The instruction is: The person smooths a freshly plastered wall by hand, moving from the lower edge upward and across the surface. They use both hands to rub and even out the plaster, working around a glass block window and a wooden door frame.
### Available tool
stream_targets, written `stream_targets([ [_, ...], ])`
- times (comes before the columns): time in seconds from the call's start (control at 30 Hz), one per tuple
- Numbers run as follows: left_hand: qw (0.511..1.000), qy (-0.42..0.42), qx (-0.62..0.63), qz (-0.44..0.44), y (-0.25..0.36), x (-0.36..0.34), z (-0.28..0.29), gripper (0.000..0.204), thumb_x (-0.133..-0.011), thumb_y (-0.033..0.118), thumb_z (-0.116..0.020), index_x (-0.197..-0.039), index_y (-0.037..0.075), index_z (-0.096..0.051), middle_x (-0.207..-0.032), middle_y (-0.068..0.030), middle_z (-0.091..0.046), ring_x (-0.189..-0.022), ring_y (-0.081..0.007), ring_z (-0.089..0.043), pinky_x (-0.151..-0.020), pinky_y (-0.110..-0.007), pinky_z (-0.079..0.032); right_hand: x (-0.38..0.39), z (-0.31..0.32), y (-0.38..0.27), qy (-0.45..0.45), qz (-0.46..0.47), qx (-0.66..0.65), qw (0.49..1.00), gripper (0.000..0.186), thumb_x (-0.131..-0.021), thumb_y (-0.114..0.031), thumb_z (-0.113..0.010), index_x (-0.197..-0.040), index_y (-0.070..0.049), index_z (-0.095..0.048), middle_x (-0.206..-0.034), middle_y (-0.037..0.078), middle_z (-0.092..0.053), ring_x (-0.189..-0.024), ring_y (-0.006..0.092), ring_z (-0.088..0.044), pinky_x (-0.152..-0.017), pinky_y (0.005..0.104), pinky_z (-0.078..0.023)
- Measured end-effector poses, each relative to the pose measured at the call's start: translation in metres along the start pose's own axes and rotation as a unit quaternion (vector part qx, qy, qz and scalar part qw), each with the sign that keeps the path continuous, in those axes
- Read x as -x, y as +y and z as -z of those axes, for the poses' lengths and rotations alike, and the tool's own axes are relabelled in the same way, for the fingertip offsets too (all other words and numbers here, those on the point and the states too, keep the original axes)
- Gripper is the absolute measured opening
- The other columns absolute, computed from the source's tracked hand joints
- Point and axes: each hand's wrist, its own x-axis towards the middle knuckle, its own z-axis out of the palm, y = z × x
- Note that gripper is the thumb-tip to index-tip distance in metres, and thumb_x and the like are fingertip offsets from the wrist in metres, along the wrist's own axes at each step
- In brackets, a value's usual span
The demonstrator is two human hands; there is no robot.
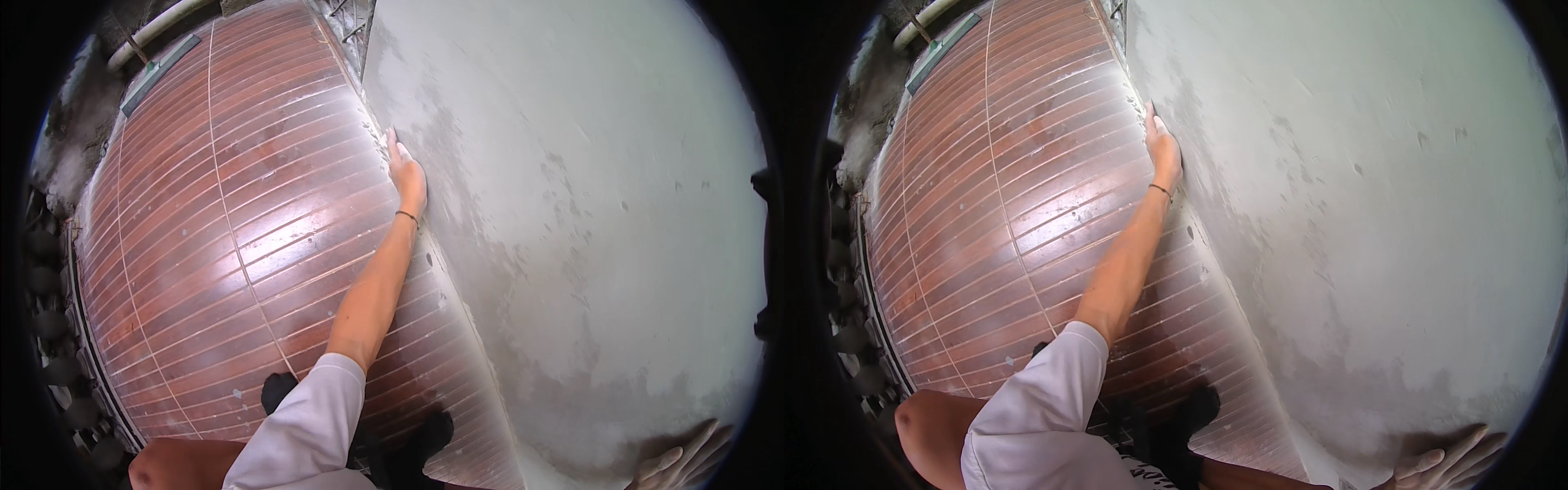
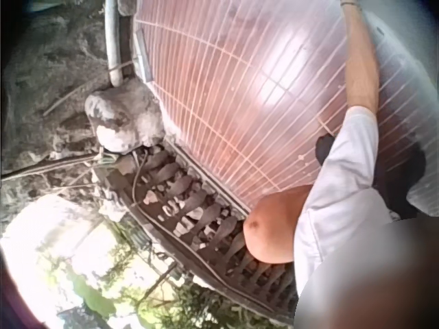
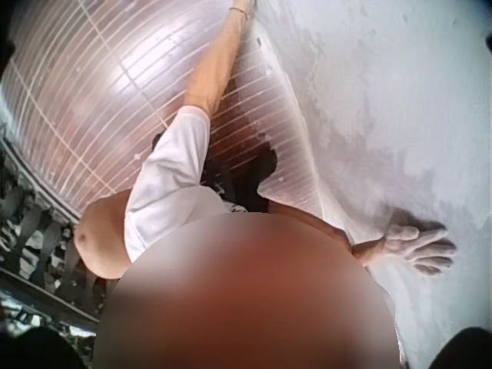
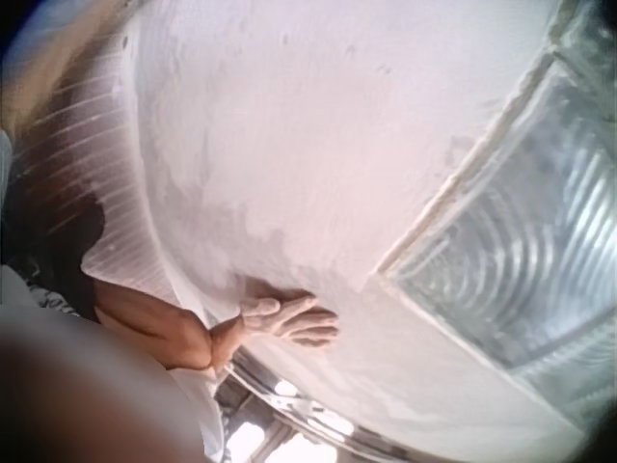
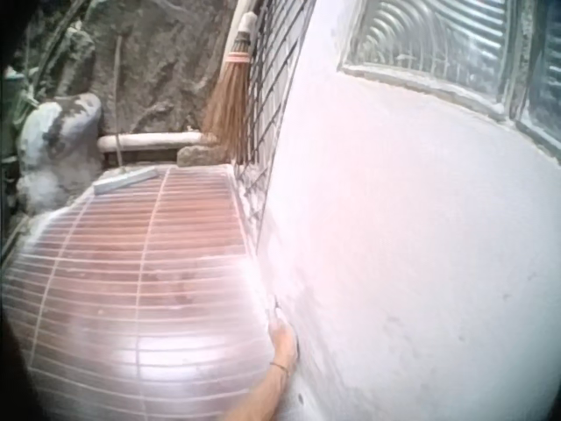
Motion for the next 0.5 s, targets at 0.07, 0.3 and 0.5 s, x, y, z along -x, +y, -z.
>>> stream_targets([
  [0.07, 0.998, -0.006, -0.068, -0.01, -0.007, 0.009, 0.001, 0.055, -0.096, 0.003, -0.026, -0.15, 0.003, -0.026, -0.156, -0.0169, -0.027, -0.144, -0.0278, -0.025, -0.119, -0.033, -0.018, 0.0, -0.001, -0.001, 0.006, -0.001, 0.01, 1.0, 0.055, -0.102, -0.037, -0.023, -0.134, -0.007, -0.057, -0.149, 0.021, -0.038, -0.145, 0.0371, -0.024, -0.117, 0.0524, -0.008],
  [0.3, 0.984, -0.097, -0.148, 0.005, -0.019, 0.227, 0.017, 0.049, -0.104, 0.009, -0.025, -0.151, 0.001, -0.02, -0.158, -0.0184, -0.02, -0.147, -0.0315, -0.016, -0.12, -0.04, -0.015, -0.002, -0.003, -0.001, 0.011, 0.003, -0.005, 1.0, 0.056, -0.102, -0.038, -0.023, -0.136, -0.008, -0.056, -0.151, 0.02, -0.036, -0.145, 0.0367, -0.023, -0.117, 0.0526, -0.007],
  [0.5, 0.992, -0.059, -0.094, -0.063, -0.001, 0.115, 0.007, 0.047, -0.105, 0.014, -0.027, -0.151, 0.002, -0.023, -0.157, -0.0177, -0.022, -0.147, -0.0303, -0.016, -0.12, -0.038, -0.014, -0.003, 0.0, -0.002, 0.004, -0.001, -0.019, 1.0, 0.056, -0.102, -0.04, -0.025, -0.133, -0.007, -0.058, -0.149, 0.019, -0.039, -0.145, 0.0362, -0.024, -0.117, 0.0509, -0.006],
])
